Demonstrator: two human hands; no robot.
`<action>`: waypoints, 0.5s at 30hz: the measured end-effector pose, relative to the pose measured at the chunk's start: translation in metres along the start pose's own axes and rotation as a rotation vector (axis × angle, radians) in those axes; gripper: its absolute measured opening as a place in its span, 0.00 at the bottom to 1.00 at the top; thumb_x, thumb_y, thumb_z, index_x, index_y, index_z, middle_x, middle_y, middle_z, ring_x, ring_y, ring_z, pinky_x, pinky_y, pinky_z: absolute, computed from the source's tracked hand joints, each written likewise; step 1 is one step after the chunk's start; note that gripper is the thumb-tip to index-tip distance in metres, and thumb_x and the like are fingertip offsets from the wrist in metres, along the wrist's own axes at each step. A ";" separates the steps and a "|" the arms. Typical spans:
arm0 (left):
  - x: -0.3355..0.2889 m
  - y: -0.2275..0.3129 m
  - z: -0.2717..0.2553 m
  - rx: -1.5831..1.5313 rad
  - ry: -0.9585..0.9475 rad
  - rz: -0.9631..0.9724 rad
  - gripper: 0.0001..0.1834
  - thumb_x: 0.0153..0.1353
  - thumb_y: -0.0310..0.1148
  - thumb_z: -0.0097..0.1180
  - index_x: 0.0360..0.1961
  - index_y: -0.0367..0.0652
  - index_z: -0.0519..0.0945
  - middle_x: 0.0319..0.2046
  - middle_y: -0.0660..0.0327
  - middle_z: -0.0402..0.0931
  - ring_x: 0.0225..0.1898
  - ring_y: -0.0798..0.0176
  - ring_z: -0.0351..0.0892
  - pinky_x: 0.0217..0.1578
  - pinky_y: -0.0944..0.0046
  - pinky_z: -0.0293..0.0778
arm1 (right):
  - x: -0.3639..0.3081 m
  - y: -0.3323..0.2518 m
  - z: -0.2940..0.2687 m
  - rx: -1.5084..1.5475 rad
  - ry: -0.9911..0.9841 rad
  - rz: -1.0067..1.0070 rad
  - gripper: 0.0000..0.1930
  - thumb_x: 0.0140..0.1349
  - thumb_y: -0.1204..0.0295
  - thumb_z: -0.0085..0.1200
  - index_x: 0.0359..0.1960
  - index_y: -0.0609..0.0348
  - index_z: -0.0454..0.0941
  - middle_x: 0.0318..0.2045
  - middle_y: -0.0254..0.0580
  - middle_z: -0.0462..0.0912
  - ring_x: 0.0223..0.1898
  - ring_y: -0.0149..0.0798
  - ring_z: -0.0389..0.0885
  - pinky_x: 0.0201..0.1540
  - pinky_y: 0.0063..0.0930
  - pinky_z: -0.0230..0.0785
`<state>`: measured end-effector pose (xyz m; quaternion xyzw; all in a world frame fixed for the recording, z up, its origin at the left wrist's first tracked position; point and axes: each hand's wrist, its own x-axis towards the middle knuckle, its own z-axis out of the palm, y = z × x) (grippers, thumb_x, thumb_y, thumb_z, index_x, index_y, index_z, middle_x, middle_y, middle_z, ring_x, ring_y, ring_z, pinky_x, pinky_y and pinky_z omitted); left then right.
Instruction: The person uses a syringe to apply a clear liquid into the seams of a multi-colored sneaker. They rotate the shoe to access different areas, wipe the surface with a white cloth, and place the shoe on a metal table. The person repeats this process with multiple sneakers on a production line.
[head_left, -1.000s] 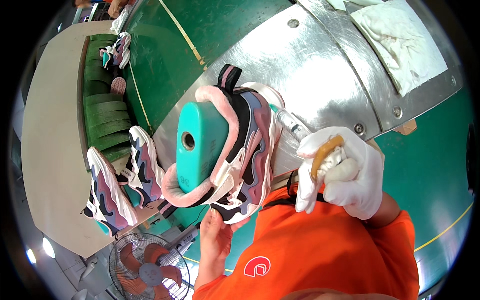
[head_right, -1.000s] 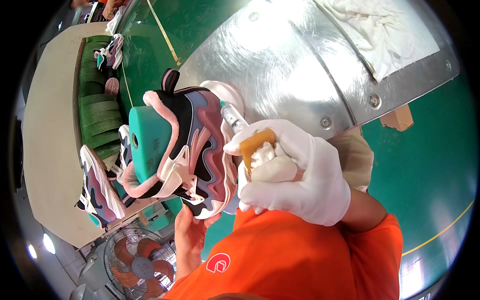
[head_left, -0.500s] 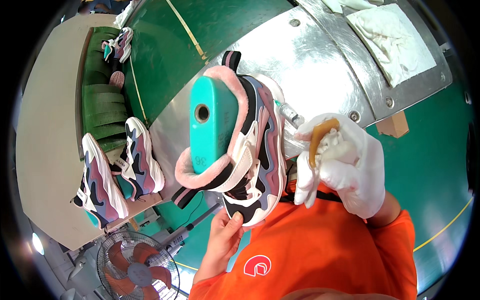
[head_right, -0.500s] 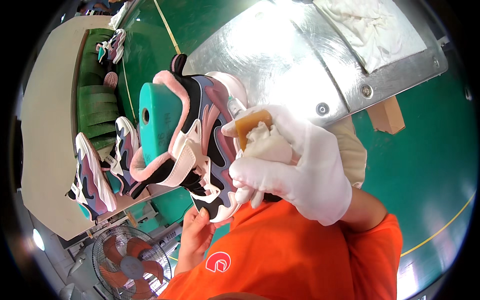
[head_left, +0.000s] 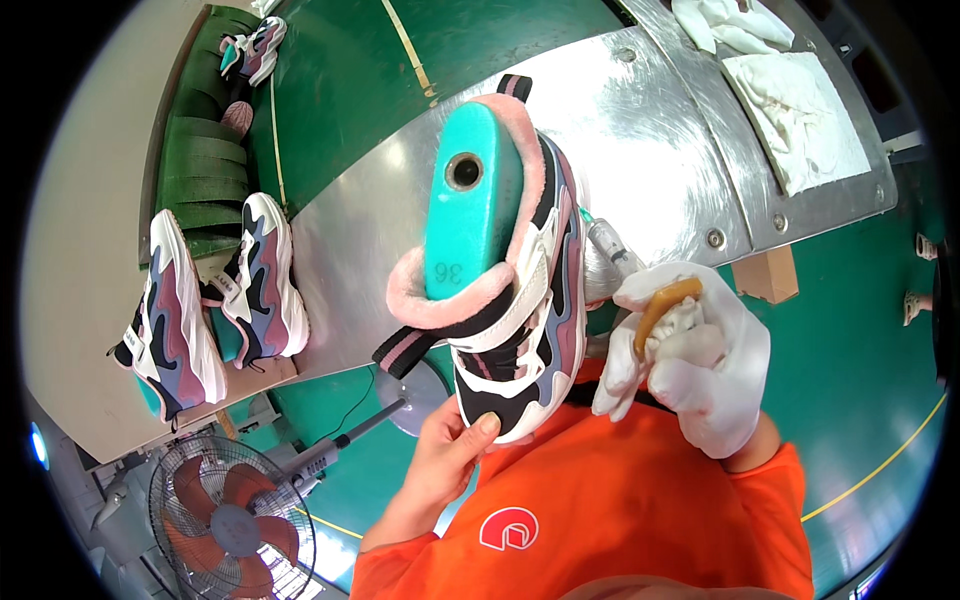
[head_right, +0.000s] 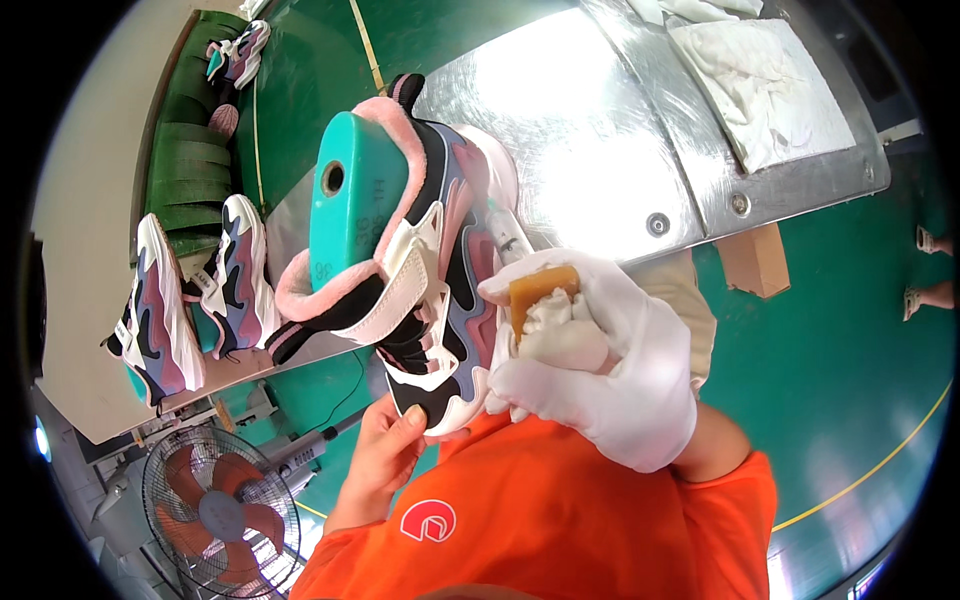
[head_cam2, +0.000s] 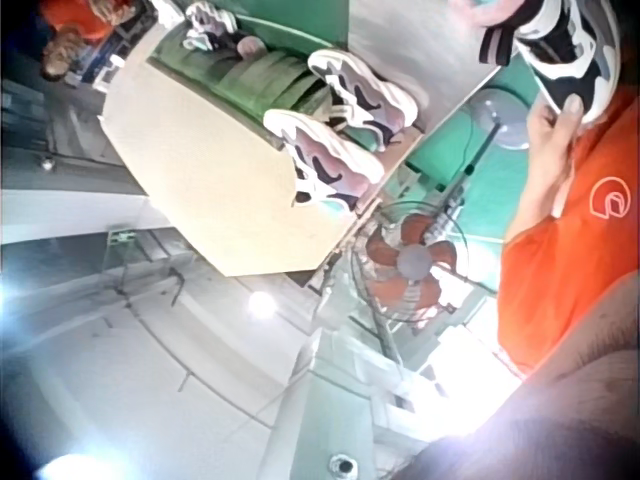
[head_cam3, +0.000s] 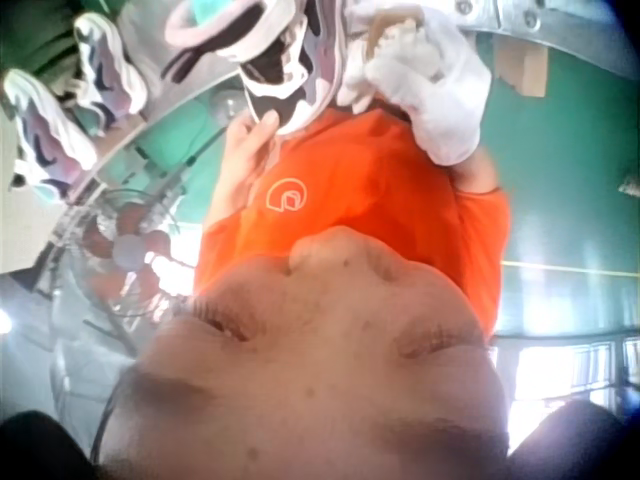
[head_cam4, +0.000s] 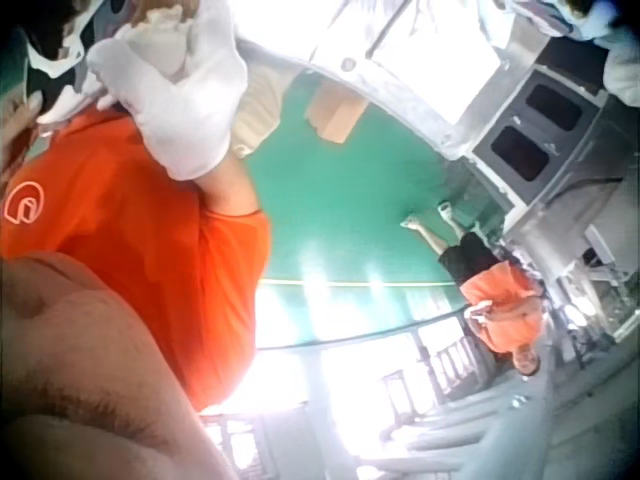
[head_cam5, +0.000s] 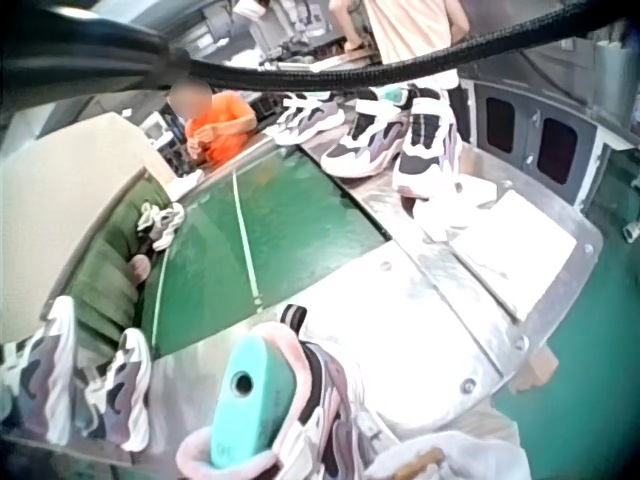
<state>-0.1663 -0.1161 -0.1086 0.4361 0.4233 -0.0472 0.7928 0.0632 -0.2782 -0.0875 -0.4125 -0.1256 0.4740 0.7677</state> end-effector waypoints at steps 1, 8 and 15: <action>0.000 0.003 -0.002 0.108 0.000 -0.009 0.27 0.64 0.35 0.58 0.59 0.30 0.67 0.52 0.53 0.75 0.51 0.60 0.77 0.50 0.60 0.74 | -0.001 0.001 -0.001 0.002 -0.002 -0.004 0.22 0.55 0.86 0.54 0.52 0.70 0.67 0.31 0.45 0.79 0.30 0.33 0.81 0.32 0.23 0.75; 0.013 0.068 0.034 0.982 0.198 0.643 0.36 0.52 0.32 0.68 0.60 0.33 0.66 0.54 0.45 0.71 0.55 0.52 0.74 0.53 0.58 0.70 | -0.006 0.016 -0.018 0.000 0.007 -0.288 0.22 0.53 0.89 0.49 0.53 0.70 0.66 0.33 0.46 0.78 0.31 0.34 0.82 0.34 0.24 0.75; 0.061 0.092 0.067 0.625 0.121 0.929 0.29 0.54 0.28 0.65 0.55 0.33 0.68 0.46 0.55 0.77 0.45 0.60 0.79 0.49 0.62 0.73 | 0.003 0.002 -0.017 -0.340 0.222 -0.453 0.26 0.51 0.81 0.57 0.54 0.64 0.66 0.40 0.42 0.77 0.41 0.34 0.79 0.46 0.28 0.73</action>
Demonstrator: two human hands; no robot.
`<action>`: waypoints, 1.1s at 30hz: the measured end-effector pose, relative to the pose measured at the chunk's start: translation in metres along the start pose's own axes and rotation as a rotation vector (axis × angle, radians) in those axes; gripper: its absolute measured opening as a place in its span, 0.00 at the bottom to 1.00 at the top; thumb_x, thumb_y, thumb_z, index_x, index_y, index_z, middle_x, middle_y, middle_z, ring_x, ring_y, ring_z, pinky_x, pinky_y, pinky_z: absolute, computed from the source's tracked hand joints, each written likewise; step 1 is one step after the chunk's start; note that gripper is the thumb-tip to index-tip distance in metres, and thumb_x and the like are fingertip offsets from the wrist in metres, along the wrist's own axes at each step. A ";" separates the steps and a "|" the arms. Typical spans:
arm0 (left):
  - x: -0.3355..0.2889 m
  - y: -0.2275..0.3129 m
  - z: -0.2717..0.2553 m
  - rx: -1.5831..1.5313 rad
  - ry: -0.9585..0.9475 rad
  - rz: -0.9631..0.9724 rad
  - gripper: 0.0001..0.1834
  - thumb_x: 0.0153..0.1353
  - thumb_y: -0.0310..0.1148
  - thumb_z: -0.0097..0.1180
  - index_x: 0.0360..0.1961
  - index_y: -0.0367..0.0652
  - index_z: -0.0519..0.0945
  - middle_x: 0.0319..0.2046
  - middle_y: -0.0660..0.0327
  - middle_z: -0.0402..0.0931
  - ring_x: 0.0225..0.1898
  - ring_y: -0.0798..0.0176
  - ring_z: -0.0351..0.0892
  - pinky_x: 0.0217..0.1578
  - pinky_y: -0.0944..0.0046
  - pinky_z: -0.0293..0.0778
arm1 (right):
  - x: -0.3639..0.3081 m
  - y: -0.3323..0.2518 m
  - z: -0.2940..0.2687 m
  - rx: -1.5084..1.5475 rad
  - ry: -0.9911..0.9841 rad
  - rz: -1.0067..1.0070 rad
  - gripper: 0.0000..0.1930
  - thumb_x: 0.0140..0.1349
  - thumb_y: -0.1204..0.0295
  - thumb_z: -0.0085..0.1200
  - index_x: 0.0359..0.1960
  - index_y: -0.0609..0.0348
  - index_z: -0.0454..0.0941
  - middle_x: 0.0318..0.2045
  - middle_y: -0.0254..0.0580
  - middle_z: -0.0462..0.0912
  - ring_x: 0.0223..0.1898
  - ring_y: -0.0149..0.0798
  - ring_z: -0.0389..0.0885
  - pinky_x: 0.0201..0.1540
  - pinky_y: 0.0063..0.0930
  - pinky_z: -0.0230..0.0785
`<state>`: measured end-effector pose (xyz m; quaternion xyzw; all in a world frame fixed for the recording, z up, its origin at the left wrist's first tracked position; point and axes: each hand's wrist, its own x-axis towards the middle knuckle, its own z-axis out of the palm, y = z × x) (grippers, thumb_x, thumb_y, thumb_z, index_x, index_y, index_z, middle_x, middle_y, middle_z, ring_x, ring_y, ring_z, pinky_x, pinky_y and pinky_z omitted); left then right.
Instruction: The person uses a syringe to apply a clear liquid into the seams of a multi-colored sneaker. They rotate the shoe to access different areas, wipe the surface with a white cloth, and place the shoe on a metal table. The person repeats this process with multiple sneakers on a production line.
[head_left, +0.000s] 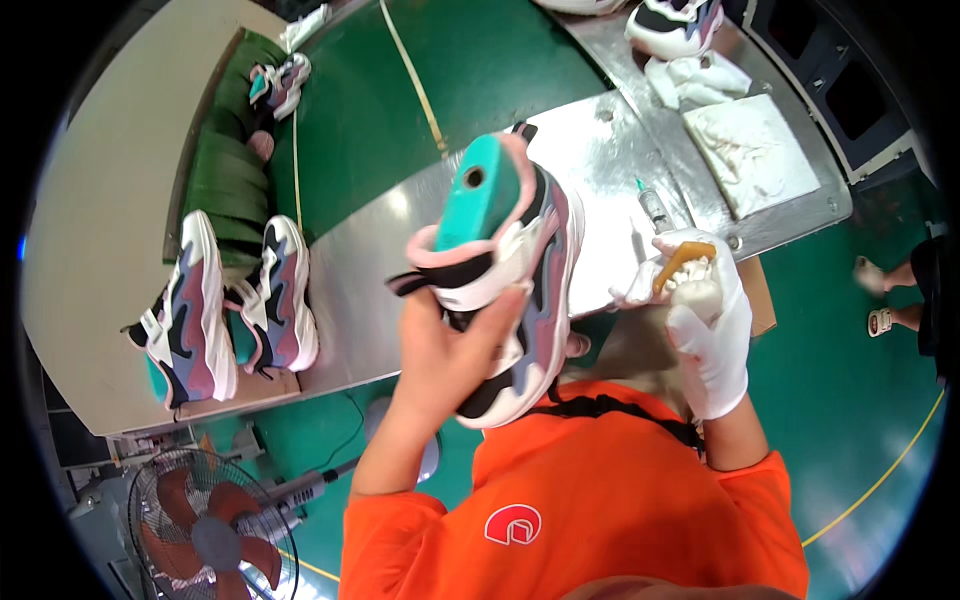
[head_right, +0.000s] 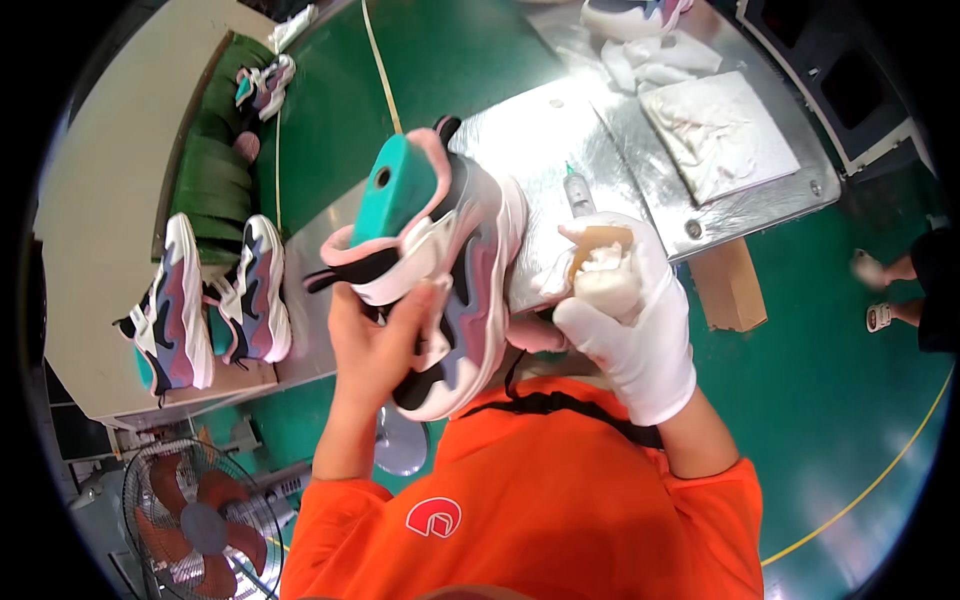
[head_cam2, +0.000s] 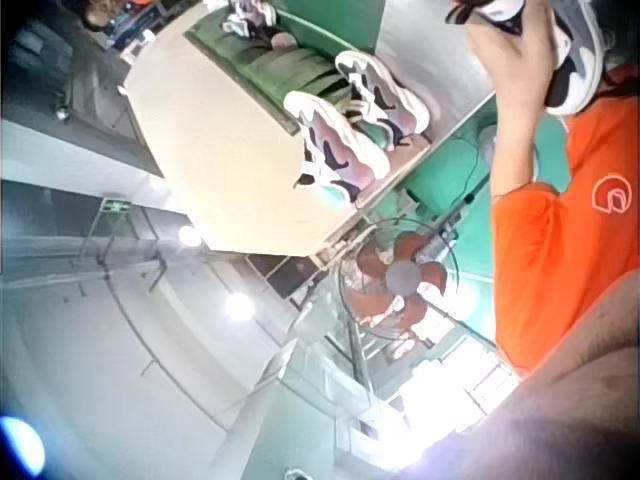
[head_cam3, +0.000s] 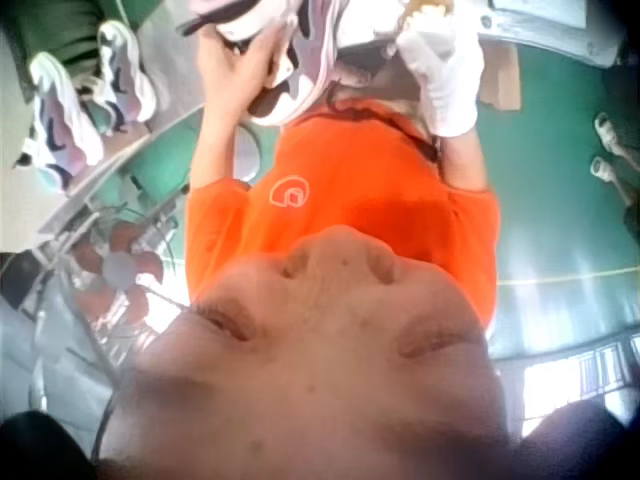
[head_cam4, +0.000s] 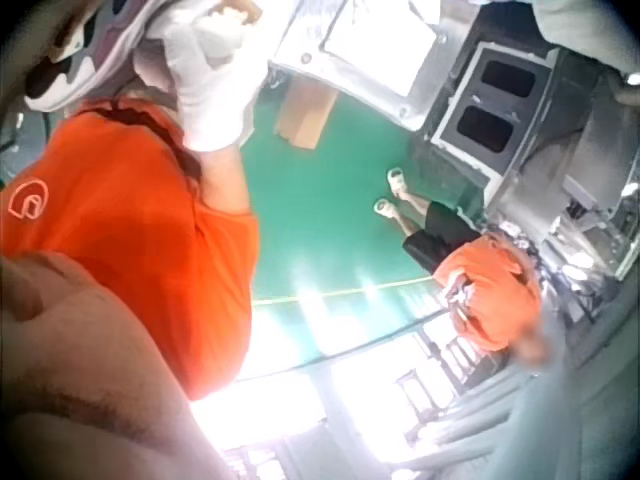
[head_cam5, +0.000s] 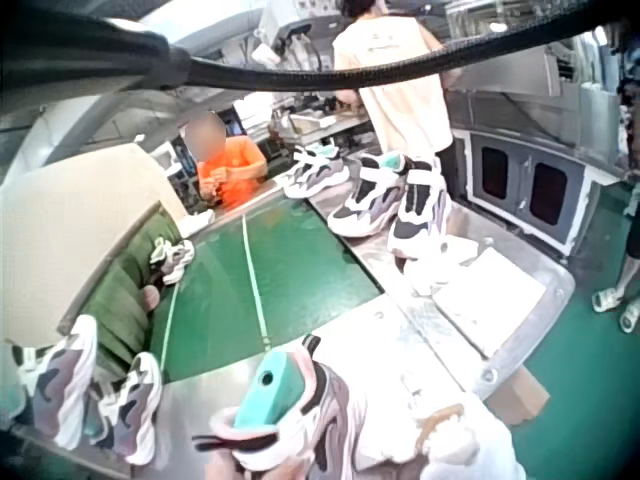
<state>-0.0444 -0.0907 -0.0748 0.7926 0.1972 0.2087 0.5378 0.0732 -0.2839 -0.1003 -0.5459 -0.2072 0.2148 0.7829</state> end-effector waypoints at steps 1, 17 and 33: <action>0.003 -0.006 -0.006 0.008 0.080 0.043 0.26 0.56 0.28 0.63 0.54 0.32 0.69 0.44 0.57 0.77 0.44 0.65 0.78 0.47 0.65 0.73 | 0.001 -0.002 -0.008 -0.014 -0.017 -0.014 0.26 0.51 0.79 0.59 0.54 0.63 0.66 0.42 0.41 0.77 0.44 0.32 0.78 0.48 0.27 0.71; 0.042 -0.058 -0.066 -0.141 -0.203 -0.111 0.31 0.55 0.40 0.64 0.54 0.33 0.69 0.42 0.60 0.76 0.39 0.70 0.76 0.40 0.69 0.72 | 0.067 0.038 -0.016 0.135 -0.044 0.261 0.20 0.51 0.81 0.61 0.47 0.57 0.72 0.41 0.36 0.77 0.44 0.27 0.77 0.46 0.20 0.72; 0.038 -0.051 -0.059 -0.135 -0.211 -0.107 0.38 0.49 0.41 0.65 0.56 0.29 0.67 0.49 0.54 0.75 0.50 0.61 0.77 0.52 0.61 0.71 | 0.080 0.034 -0.005 0.063 -0.094 0.318 0.17 0.53 0.79 0.61 0.44 0.58 0.74 0.35 0.30 0.75 0.37 0.22 0.73 0.42 0.16 0.68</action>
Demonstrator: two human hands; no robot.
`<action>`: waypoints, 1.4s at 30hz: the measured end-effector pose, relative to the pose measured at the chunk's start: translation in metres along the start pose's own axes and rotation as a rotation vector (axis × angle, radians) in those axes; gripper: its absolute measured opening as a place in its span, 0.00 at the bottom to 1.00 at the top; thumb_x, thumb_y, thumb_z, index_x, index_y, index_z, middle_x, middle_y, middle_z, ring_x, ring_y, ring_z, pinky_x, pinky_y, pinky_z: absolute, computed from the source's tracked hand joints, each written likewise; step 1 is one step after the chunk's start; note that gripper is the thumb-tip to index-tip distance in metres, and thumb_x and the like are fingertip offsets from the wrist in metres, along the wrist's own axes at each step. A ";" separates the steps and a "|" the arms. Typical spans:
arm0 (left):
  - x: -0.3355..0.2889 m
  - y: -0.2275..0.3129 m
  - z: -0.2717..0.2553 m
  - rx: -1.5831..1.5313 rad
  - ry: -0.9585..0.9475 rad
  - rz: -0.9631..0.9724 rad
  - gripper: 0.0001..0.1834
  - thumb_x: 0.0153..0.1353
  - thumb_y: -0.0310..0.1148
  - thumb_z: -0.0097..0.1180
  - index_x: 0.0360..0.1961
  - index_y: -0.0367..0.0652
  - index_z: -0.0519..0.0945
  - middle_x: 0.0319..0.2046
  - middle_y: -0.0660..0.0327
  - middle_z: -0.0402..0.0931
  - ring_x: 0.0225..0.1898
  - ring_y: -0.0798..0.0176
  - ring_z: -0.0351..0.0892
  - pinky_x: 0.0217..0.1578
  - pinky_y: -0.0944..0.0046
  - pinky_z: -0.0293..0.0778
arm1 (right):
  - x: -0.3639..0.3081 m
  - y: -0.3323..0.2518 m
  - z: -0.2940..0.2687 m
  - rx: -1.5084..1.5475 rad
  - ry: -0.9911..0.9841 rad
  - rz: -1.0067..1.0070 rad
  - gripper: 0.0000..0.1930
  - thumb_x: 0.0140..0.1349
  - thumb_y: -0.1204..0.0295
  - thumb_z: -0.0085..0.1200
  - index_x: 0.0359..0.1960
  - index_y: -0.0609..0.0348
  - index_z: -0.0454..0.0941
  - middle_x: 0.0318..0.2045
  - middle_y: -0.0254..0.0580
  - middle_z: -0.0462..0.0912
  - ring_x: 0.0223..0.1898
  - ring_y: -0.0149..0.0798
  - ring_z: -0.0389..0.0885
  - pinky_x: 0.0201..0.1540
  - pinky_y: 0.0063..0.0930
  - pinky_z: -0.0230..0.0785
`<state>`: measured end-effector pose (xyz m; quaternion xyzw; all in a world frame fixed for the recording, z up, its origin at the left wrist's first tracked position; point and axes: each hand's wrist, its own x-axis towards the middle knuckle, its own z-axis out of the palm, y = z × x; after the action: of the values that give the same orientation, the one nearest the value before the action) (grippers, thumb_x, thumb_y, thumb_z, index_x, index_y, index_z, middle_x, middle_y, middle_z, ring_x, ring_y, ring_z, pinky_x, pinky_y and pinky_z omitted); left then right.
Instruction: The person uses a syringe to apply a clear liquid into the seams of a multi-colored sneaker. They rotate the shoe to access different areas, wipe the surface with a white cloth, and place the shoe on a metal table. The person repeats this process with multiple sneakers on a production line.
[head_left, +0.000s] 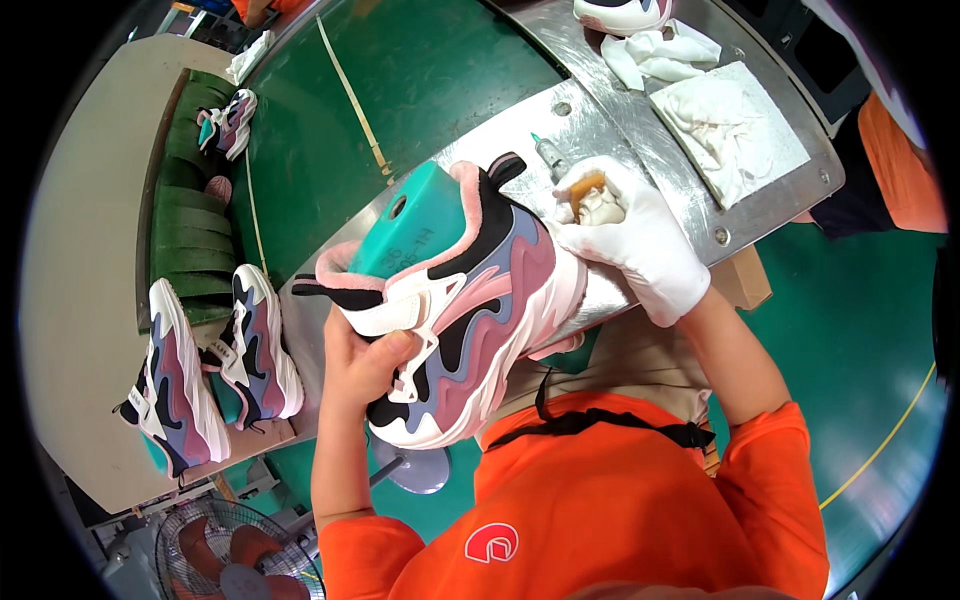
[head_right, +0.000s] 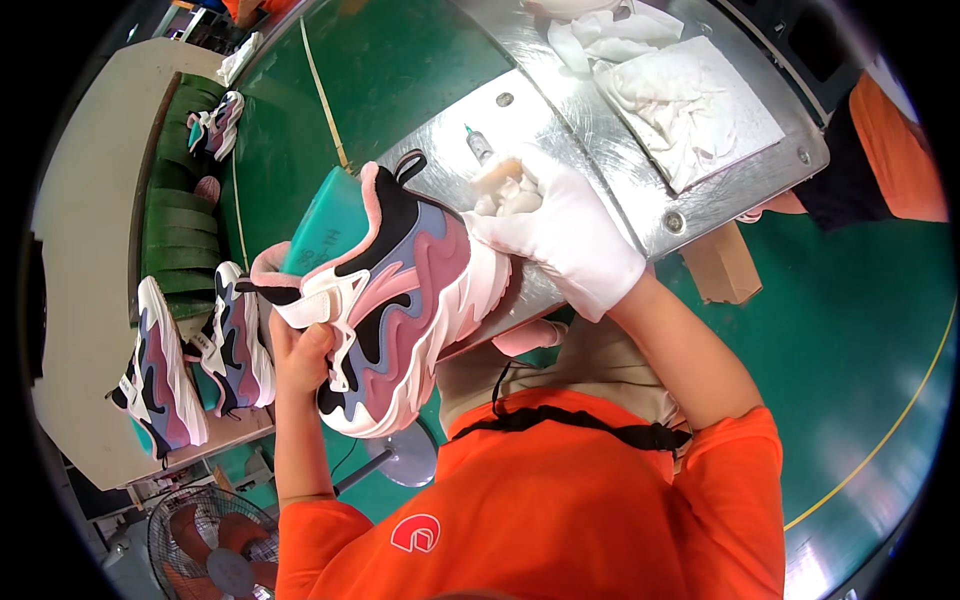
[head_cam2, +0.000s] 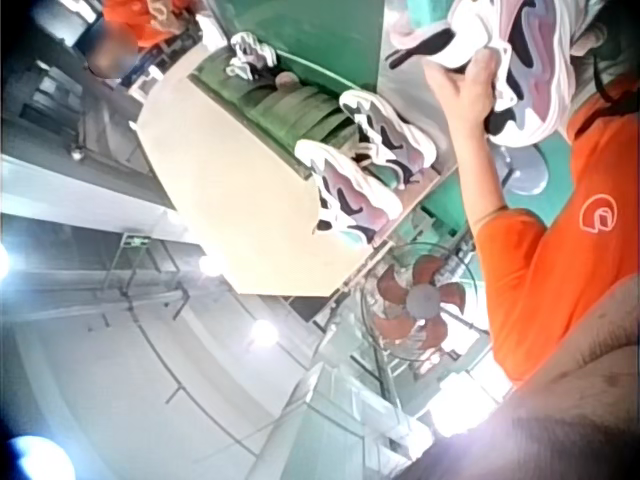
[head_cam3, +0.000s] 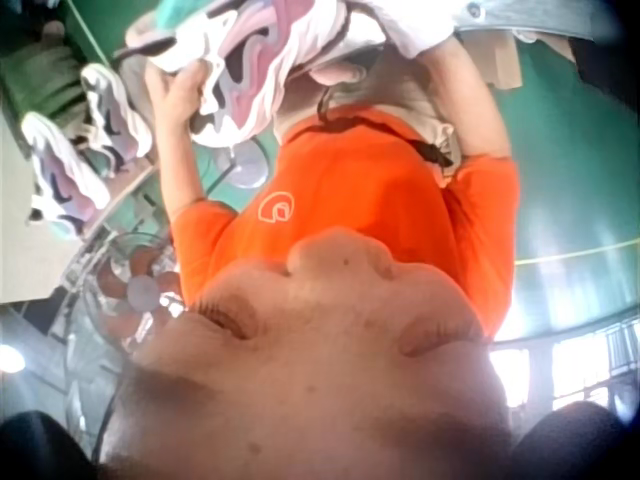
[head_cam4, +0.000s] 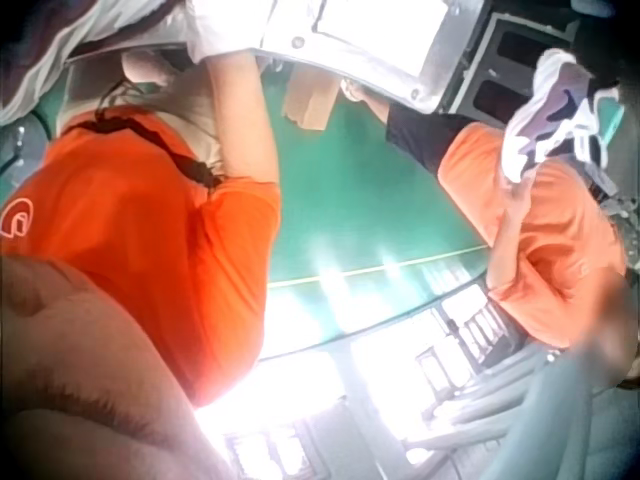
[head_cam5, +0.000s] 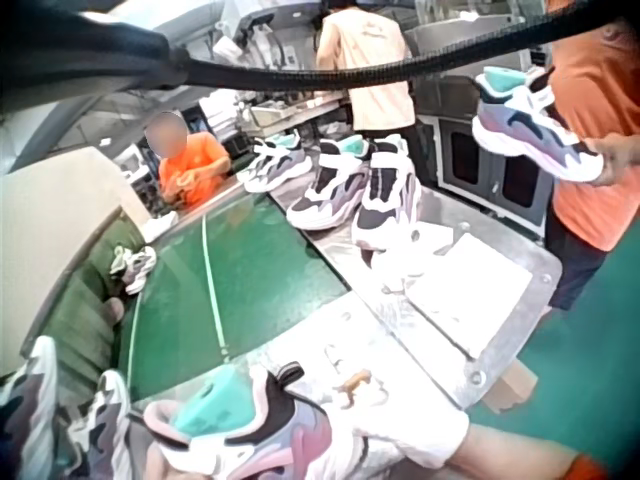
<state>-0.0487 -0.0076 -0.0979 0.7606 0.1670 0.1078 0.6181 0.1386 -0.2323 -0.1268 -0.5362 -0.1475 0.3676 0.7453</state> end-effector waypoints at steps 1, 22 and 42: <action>0.001 0.001 0.000 -0.006 -0.011 -0.024 0.37 0.49 0.40 0.65 0.56 0.29 0.67 0.49 0.54 0.75 0.49 0.61 0.77 0.52 0.61 0.71 | 0.000 0.000 0.001 -0.011 -0.001 -0.010 0.16 0.53 0.79 0.60 0.44 0.58 0.74 0.35 0.30 0.75 0.37 0.21 0.73 0.42 0.16 0.68; -0.002 0.009 0.009 0.019 -0.087 0.007 0.35 0.49 0.32 0.66 0.58 0.33 0.65 0.48 0.56 0.74 0.48 0.65 0.75 0.50 0.63 0.71 | 0.006 -0.003 -0.009 -0.039 -0.107 0.056 0.16 0.51 0.79 0.59 0.44 0.57 0.75 0.33 0.31 0.75 0.33 0.23 0.73 0.39 0.17 0.67; -0.002 0.004 0.007 0.024 0.047 -0.008 0.34 0.48 0.37 0.63 0.55 0.30 0.68 0.48 0.52 0.75 0.48 0.61 0.77 0.51 0.61 0.72 | -0.110 -0.012 -0.001 0.033 0.074 -0.153 0.26 0.37 0.77 0.50 0.44 0.71 0.71 0.24 0.48 0.76 0.27 0.42 0.78 0.33 0.31 0.72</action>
<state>-0.0478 -0.0153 -0.0958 0.7645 0.1859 0.1210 0.6053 0.0689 -0.3123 -0.0973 -0.5242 -0.1545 0.2922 0.7848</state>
